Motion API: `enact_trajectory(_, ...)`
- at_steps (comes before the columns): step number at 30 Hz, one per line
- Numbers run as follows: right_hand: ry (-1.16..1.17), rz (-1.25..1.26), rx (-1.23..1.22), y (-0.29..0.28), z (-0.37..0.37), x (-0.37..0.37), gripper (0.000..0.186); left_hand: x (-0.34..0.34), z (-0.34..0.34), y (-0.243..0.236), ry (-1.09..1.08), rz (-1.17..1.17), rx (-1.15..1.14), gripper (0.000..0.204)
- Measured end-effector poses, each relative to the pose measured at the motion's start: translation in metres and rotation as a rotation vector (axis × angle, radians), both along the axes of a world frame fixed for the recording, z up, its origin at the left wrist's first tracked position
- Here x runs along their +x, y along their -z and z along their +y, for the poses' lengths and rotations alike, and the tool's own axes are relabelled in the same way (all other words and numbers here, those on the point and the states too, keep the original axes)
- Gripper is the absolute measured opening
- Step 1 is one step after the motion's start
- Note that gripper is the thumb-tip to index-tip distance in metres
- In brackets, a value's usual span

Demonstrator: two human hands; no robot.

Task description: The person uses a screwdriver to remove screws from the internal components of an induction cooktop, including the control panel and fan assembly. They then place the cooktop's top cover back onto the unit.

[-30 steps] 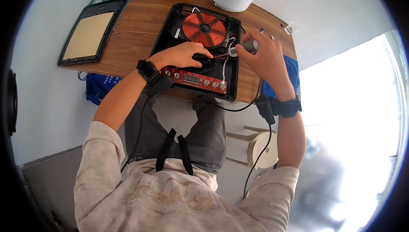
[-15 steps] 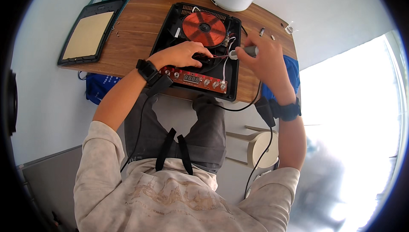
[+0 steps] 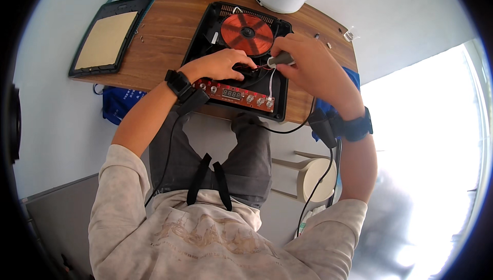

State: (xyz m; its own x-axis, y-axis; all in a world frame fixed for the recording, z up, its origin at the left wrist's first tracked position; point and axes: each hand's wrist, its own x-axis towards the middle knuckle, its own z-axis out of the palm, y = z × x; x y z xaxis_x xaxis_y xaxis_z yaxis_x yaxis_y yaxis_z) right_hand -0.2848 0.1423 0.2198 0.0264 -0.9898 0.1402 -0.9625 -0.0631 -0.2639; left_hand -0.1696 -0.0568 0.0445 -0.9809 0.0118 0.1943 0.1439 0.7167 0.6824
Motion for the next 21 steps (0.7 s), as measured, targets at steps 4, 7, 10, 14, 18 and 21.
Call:
enact_trajectory(4,0.004,0.041,0.01,-0.004,-0.003,0.0,0.018,0.001,0.002,0.0,-0.009,-0.015,0.001,0.047)
enact_trajectory(7,0.037,0.124,0.04,-0.007,-0.003,0.006,0.018,0.002,0.001,-0.001,-0.012,-0.018,-0.01,0.048)
enact_trajectory(10,0.034,0.168,-0.001,-0.001,-0.006,0.009,0.02,0.003,0.001,-0.001,-0.015,-0.05,0.008,0.05)
enact_trajectory(14,0.023,0.263,-0.027,0.0,-0.015,0.015,0.022,0.002,0.001,0.0,-0.012,-0.02,-0.027,0.05)
enact_trajectory(18,0.152,0.301,0.026,-0.001,-0.022,0.021,0.028,-0.001,0.0,0.005,0.004,-0.006,-0.019,0.05)
enact_trajectory(21,0.241,0.334,0.029,0.003,-0.024,0.017,0.03,-0.001,-0.002,0.007,0.006,0.001,-0.009,0.051)
